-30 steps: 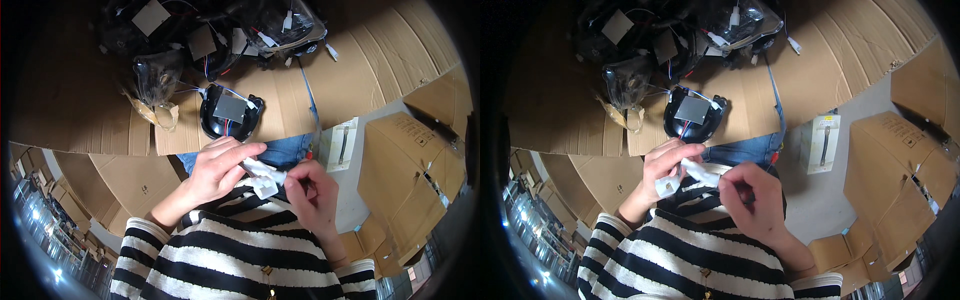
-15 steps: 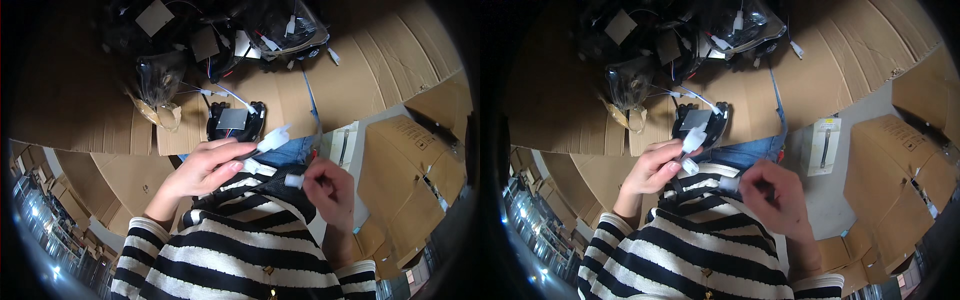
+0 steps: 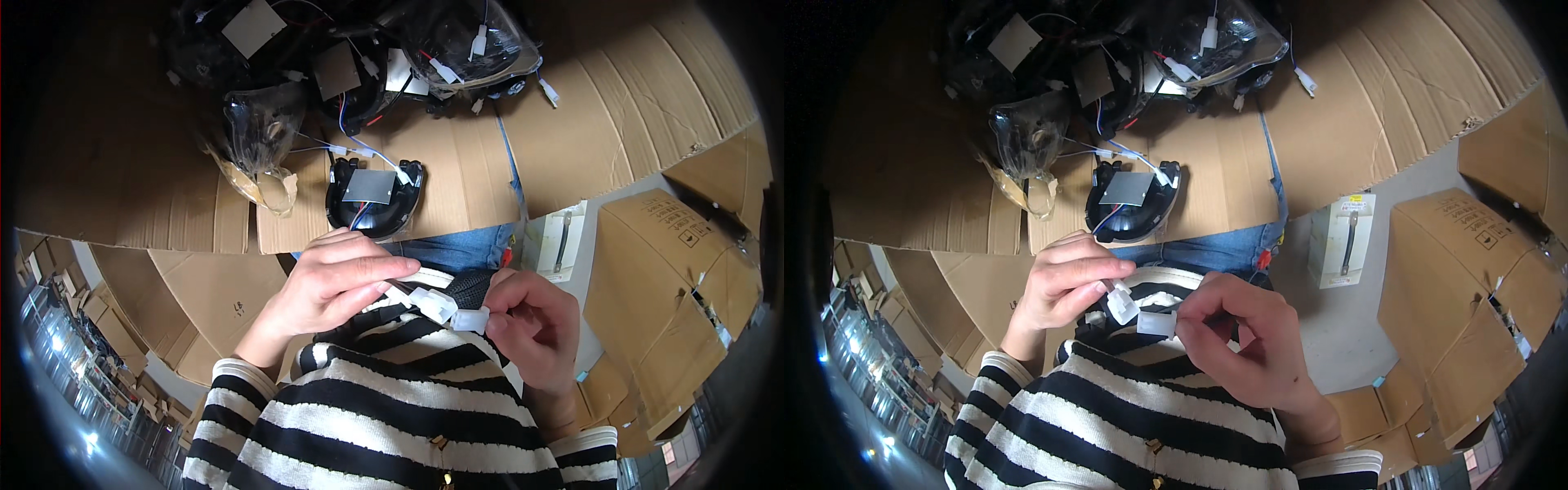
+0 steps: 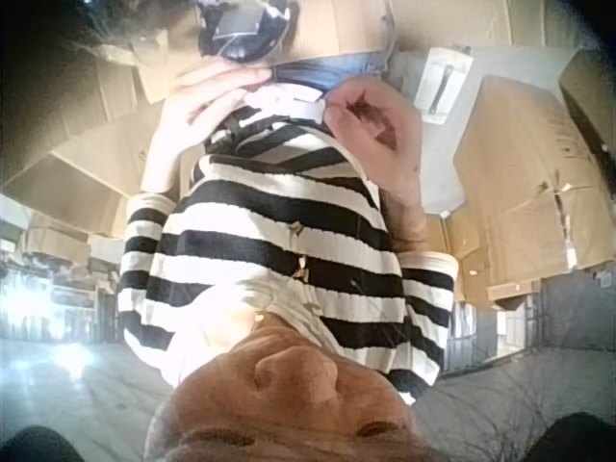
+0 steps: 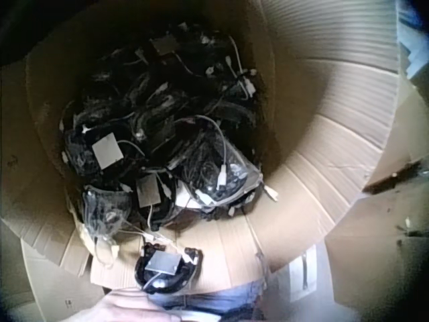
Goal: The person sorts through a large cardboard box filled with car headlights and electronic components. They repeatedly pick up individual headlights, inspect the attached wiring and connectors, and place them back into the box. The person handles the items one at a time, manipulating the wires and plastic connectors with their hands.
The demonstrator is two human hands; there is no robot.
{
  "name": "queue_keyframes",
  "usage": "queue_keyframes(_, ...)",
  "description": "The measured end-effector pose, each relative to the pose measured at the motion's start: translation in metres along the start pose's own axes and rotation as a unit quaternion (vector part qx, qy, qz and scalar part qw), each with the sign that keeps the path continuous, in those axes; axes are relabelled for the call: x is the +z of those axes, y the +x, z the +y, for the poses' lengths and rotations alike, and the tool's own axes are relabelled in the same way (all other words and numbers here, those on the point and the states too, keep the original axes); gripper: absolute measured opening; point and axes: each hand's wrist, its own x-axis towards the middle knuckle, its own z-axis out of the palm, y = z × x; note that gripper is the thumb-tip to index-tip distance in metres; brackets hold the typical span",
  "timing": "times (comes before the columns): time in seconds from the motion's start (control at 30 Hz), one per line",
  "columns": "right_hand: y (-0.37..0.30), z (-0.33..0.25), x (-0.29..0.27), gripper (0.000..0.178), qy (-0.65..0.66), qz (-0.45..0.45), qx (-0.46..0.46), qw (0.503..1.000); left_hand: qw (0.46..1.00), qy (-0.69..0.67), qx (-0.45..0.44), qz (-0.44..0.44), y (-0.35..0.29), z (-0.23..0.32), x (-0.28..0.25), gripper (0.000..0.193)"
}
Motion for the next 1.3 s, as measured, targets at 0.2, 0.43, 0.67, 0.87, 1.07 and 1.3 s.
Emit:
queue_keyframes(0.2,0.000,0.000,0.002,0.003,-0.018,0.007,-0.012,1.000,0.996,0.079,0.008,0.047,0.000,-0.002,0.001,0.027)
queue_keyframes(0.43,0.001,0.002,0.004,0.004,-0.139,0.053,-0.003,0.989,0.983,0.164,0.030,0.075,-0.003,-0.002,-0.002,0.031)
queue_keyframes(0.67,0.009,0.015,0.004,0.005,-0.194,0.061,-0.046,0.978,0.986,0.152,0.016,0.070,0.002,0.001,-0.004,0.034)
queue_keyframes(0.87,-0.008,0.009,-0.026,0.006,-0.073,0.152,-0.112,0.979,0.921,0.052,-0.129,0.364,-0.069,0.028,-0.047,0.021)
queue_keyframes(1.07,-0.026,0.007,-0.105,0.005,-0.103,0.319,-0.201,0.921,0.696,0.201,0.137,0.676,-0.239,0.146,-0.166,0.033)
queue_keyframes(1.3,0.024,0.016,-0.157,0.013,-0.133,0.432,-0.289,0.844,0.599,0.542,-0.160,0.567,-0.399,0.066,-0.258,0.021)
